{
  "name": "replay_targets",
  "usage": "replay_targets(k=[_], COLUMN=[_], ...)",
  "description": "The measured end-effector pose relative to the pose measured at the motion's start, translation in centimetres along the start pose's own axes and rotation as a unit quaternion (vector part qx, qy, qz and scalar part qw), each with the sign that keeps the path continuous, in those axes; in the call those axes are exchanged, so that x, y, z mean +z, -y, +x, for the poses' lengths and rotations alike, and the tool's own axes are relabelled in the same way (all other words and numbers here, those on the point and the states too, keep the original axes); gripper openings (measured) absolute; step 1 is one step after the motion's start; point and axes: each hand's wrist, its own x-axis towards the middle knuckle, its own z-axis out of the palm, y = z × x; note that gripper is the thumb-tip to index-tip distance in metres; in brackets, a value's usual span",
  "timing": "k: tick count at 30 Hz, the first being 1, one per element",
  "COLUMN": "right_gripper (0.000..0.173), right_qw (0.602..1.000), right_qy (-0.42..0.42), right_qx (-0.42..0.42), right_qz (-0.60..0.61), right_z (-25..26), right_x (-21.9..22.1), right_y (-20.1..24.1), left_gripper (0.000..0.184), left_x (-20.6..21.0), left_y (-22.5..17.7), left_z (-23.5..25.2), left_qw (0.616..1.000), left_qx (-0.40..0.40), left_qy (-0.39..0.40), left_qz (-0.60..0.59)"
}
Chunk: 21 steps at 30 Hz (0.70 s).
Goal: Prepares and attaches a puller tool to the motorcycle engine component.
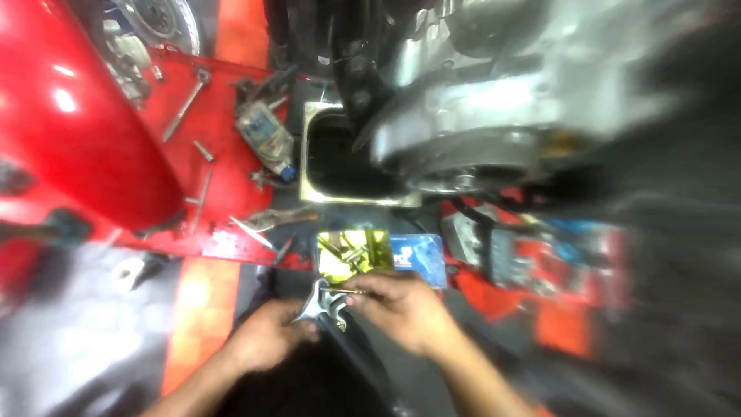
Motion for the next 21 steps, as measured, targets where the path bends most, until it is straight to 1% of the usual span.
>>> replay_targets(k=[1, 3, 6, 7, 8, 9, 10, 11, 12, 13, 15, 17, 19, 21], right_gripper=[0.014, 0.017, 0.022, 0.028, 0.042, 0.057, 0.064, 0.058, 0.045, 0.034, 0.026, 0.025, 0.029, 0.024], right_qw=[0.999, 0.995, 0.978, 0.974, 0.977, 0.985, 0.991, 0.991, 0.983, 0.97, 0.942, 0.918, 0.899, 0.884], right_qy=[0.008, -0.006, 0.0, 0.006, 0.014, 0.018, 0.012, -0.009, -0.035, -0.047, -0.016, 0.047, 0.111, 0.149], right_qx=[-0.003, -0.026, -0.096, -0.103, -0.084, -0.039, 0.023, 0.086, 0.149, 0.204, 0.272, 0.289, 0.274, 0.259], right_qz=[-0.032, -0.096, -0.187, -0.201, -0.197, -0.17, -0.133, -0.1, -0.098, -0.123, -0.197, -0.268, -0.323, -0.361], right_z=[0.4, 0.7, 0.8, 0.8, 0.9, 1.0, 1.0, 1.0, 1.3, 1.7, 3.2, 5.3, 7.4, 8.9], right_x=[0.4, 1.1, 2.8, 3.3, 3.3, 2.9, 2.2, 1.7, 1.3, 1.4, 2.6, 4.5, 6.0, 7.3], right_y=[-0.1, -0.2, 0.3, 0.4, 0.3, 0.1, -0.5, -1.6, -3.1, -5.0, -9.1, -12.0, -13.6, -14.5], left_gripper=[0.021, 0.02, 0.02, 0.02, 0.02, 0.02, 0.021, 0.022, 0.022, 0.022, 0.021, 0.02, 0.02, 0.019], left_x=[0.0, 0.0, -0.3, -0.3, -0.3, -0.3, -0.3, -0.2, -0.2, -0.2, -0.4, -0.6, -0.8, -1.0], left_y=[-0.2, -0.3, -0.2, 0.0, 0.2, 0.5, 0.8, 1.3, 1.7, 2.2, 3.0, 3.5, 3.7, 3.6], left_z=[0.0, -0.1, -0.2, -0.2, -0.2, -0.3, -0.5, -0.7, -0.9, -1.1, -1.5, -2.0, -2.7, -3.3], left_qw=[1.0, 1.0, 1.0, 1.0, 1.0, 1.0, 0.999, 0.999, 0.998, 0.996, 0.993, 0.99, 0.988, 0.986], left_qx=[0.008, 0.017, 0.011, 0.013, 0.016, 0.017, 0.014, 0.01, 0.005, 0.001, 0.0, 0.003, 0.009, 0.012], left_qy=[0.005, 0.009, 0.017, 0.022, 0.024, 0.026, 0.024, 0.019, 0.009, -0.001, -0.015, -0.03, -0.043, -0.052], left_qz=[-0.002, -0.005, 0.01, 0.011, 0.006, -0.005, -0.022, -0.044, -0.066, -0.088, -0.12, -0.137, -0.146, -0.157])
